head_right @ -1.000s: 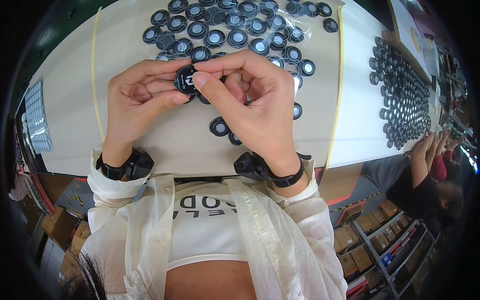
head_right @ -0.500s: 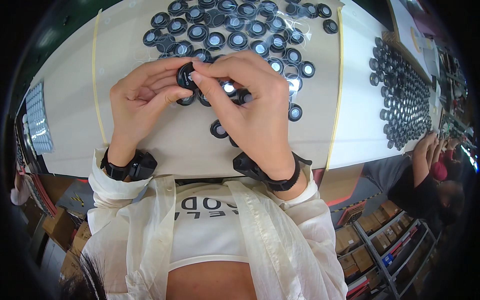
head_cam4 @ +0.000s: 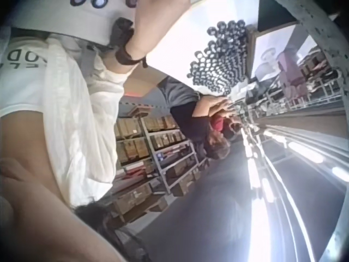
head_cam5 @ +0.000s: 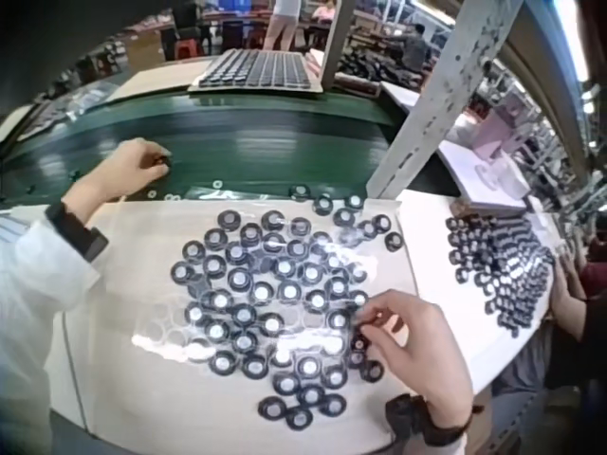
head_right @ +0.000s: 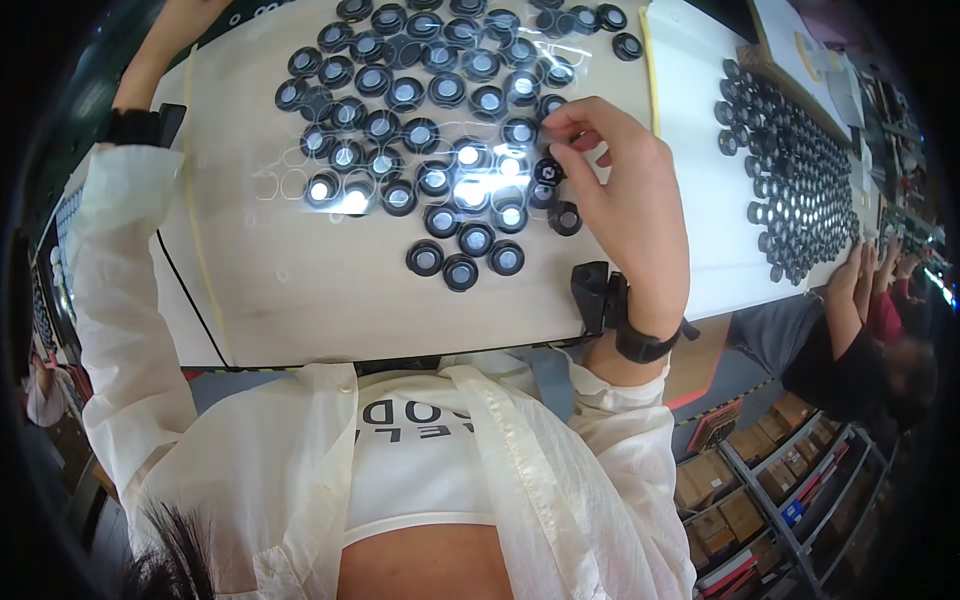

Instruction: Inspecting and arranging small circular electronic components at a manual workstation.

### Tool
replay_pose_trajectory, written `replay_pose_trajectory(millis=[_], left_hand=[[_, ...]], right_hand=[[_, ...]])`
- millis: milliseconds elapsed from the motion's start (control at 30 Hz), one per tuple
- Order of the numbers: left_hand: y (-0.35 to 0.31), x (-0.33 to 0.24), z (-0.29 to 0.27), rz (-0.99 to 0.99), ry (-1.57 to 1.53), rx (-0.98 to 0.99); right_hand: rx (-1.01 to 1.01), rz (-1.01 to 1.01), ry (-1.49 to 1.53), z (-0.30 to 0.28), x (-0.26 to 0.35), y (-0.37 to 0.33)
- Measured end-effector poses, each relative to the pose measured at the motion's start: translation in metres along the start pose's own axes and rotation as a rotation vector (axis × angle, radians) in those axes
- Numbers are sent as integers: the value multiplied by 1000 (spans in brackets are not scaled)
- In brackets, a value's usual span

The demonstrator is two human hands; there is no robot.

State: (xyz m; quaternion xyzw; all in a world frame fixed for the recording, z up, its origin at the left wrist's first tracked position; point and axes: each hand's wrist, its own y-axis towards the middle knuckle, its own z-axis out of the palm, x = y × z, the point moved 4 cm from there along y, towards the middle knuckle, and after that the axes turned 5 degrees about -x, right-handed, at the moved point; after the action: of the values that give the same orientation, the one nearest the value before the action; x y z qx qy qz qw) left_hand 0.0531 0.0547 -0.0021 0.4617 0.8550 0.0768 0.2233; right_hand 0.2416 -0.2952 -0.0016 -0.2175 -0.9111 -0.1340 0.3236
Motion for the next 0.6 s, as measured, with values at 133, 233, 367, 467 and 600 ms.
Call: replay_pose_trajectory(millis=[133, 233, 367, 467, 600], left_hand=[[0, -2, 19, -75, 136, 8], [-29, -91, 39, 464, 60, -16], [-99, -189, 59, 510, -243, 102], [-124, -209, 72, 449, -353, 240], [-127, -203, 84, 434, -251, 271]], right_hand=[[129, 48, 26, 2, -2, 2], [168, -38, -31, 2, 1, 5], [266, 28, -36, 1, 0, 12], [300, 33, -46, 1, -2, 18], [371, 0, -63, 4, -1, 23]])
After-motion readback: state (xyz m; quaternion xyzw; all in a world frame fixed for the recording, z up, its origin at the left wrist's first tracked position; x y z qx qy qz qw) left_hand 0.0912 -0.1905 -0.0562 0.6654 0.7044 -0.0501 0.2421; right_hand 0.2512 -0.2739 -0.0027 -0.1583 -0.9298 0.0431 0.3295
